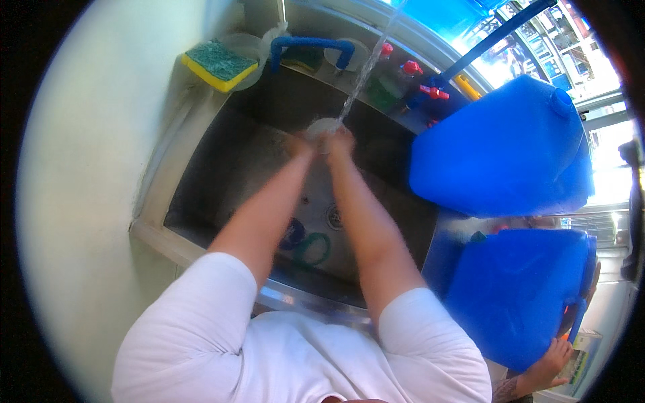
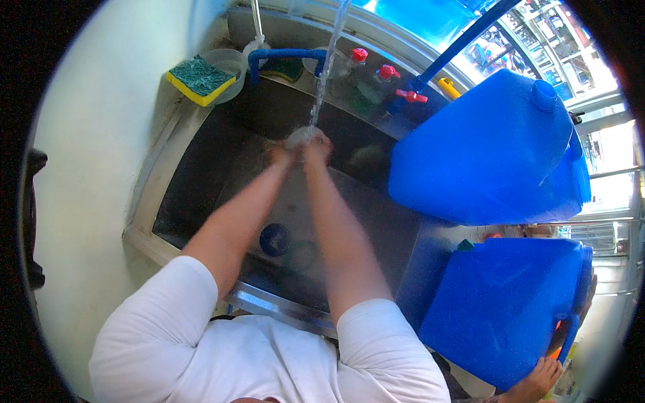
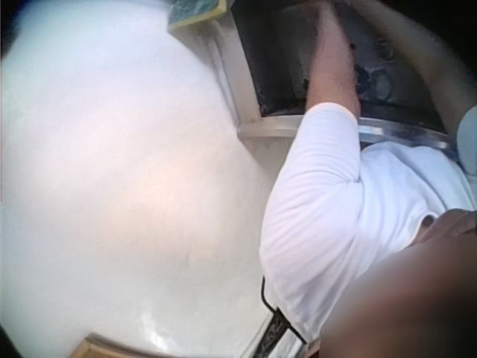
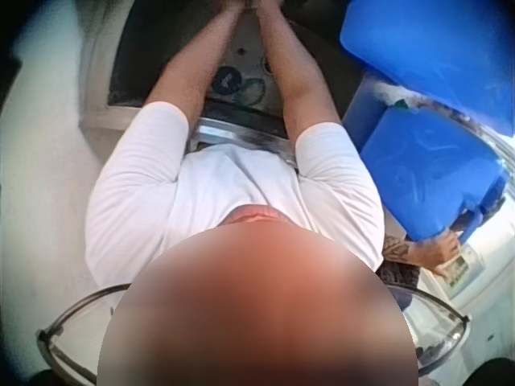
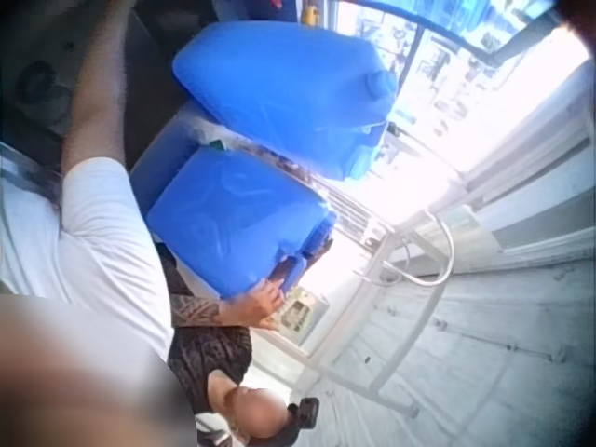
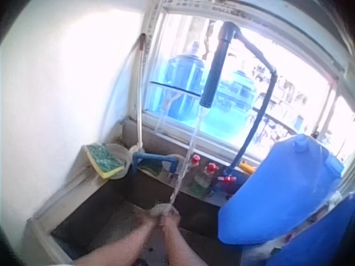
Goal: The person washes a blue plastic container and its cap with a yellow sponge at a stainless steel sink, then rinses them under running water. The person also wipes the sink surface and countertop with a green sponge. A second person is visible nearby using a hairdryer.
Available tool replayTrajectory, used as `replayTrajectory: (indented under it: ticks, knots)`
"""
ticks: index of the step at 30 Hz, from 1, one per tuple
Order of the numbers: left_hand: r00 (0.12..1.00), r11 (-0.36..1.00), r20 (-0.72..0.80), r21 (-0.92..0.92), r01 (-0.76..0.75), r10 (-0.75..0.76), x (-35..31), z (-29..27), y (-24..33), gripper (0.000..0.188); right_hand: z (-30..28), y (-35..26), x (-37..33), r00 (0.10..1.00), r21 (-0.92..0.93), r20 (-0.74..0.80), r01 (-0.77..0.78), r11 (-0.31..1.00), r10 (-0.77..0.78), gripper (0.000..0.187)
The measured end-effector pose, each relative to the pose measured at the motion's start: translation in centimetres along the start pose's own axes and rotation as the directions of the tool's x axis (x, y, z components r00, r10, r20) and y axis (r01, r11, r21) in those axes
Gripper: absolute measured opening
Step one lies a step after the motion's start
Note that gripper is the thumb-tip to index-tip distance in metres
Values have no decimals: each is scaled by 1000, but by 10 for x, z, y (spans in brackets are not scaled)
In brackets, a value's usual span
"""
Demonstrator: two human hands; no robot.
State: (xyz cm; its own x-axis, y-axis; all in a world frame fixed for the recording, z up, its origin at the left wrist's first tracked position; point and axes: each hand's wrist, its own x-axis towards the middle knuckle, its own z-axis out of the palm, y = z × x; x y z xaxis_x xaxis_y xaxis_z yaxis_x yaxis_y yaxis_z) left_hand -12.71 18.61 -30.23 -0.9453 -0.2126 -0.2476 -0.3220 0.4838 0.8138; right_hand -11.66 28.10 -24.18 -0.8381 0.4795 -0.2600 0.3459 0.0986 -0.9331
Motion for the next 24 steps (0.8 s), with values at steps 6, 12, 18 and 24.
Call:
replayTrajectory:
  ticks: [6, 12, 18, 24]
  knots:
    - [939, 855, 339, -501, 133, 53, -3, 22, -1, 41, 14, 30, 10, 928, 174, 113, -369, 913, 354, 46]
    - [862, 359, 501, -820, 445, 74, -33, 13, 15, 31, -8, 34, 12, 950, 65, 242, -221, 973, 200, 59]
    - [888, 327, 413, -827, 458, -201, -36, 2, 21, 29, -30, 12, 15, 914, 245, 151, -404, 881, 377, 56]
    - [897, 538, 274, -725, 430, -348, -4, 35, 27, 21, -59, -9, -6, 990, -175, -89, 96, 980, -113, 42]
